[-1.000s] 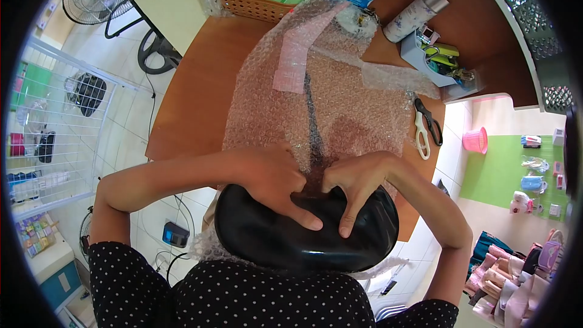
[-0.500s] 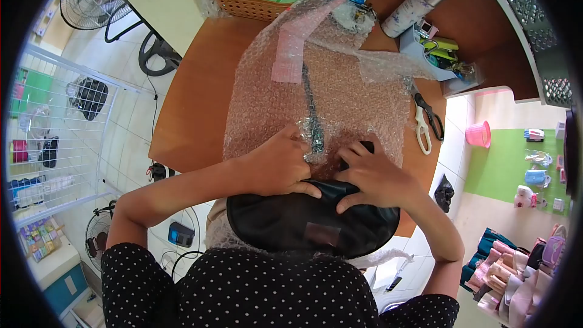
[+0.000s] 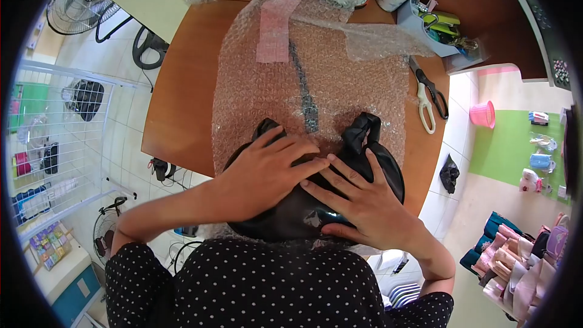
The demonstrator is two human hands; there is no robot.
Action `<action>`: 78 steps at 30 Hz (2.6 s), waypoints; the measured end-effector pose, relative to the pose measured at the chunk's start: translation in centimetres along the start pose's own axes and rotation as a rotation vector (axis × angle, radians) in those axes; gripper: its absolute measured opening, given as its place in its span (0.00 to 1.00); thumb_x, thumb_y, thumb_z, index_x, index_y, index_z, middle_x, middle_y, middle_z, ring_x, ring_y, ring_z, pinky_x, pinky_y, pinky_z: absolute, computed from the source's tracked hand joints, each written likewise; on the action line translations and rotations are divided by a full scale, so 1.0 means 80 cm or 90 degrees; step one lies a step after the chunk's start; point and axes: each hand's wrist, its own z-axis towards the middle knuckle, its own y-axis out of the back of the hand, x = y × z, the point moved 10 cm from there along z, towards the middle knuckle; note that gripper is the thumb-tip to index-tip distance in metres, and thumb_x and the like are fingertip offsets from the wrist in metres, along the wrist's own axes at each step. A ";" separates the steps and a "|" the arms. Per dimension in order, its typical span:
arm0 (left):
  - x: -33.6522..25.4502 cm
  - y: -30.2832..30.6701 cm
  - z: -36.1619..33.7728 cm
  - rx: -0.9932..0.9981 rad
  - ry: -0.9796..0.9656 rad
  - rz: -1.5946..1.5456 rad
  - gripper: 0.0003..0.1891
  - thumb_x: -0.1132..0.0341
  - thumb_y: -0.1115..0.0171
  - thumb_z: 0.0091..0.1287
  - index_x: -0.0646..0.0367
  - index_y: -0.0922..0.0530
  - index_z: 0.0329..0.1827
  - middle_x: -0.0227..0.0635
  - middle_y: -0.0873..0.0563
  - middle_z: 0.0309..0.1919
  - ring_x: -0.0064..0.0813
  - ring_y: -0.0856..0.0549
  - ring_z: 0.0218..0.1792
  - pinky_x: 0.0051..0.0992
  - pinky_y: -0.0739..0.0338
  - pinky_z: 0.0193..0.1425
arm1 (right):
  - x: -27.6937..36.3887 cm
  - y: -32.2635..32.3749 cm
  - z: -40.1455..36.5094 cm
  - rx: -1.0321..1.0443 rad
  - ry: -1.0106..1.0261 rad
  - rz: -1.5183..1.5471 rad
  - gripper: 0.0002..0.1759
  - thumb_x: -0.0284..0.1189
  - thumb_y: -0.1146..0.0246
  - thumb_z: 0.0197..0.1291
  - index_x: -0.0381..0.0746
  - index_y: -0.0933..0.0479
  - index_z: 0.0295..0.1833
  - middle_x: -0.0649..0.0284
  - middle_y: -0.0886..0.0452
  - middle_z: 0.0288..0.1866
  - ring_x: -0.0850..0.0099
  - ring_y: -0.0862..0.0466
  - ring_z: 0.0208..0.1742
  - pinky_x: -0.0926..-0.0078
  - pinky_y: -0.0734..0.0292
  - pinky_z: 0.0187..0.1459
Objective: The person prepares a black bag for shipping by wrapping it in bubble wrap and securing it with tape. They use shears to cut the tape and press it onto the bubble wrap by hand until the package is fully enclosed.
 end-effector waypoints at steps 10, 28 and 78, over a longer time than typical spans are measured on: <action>-0.029 -0.010 -0.020 0.143 0.021 -0.159 0.38 0.48 0.41 0.63 0.47 0.43 0.75 0.38 0.39 0.73 0.43 0.41 0.73 0.51 0.50 0.74 | -0.004 0.019 -0.020 -0.071 -0.028 0.019 0.32 0.49 0.38 0.57 0.43 0.29 0.63 0.54 0.38 0.72 0.59 0.43 0.76 0.40 0.59 0.71; -0.028 -0.021 -0.025 0.098 -0.011 -0.123 0.39 0.40 0.48 0.64 0.48 0.43 0.75 0.39 0.38 0.72 0.45 0.43 0.73 0.52 0.51 0.74 | 0.090 -0.054 -0.078 -0.383 -0.075 -0.491 0.21 0.36 0.47 0.63 0.55 0.25 0.61 0.71 0.25 0.65 0.75 0.33 0.71 0.32 0.64 0.69; -0.073 0.032 -0.089 -0.174 0.028 0.249 0.25 0.65 0.40 0.57 0.51 0.24 0.61 0.40 0.25 0.62 0.44 0.28 0.65 0.48 0.42 0.70 | 0.083 0.023 -0.026 -0.285 -0.087 -0.251 0.26 0.30 0.44 0.53 0.33 0.28 0.59 0.43 0.25 0.58 0.51 0.22 0.59 0.52 0.25 0.55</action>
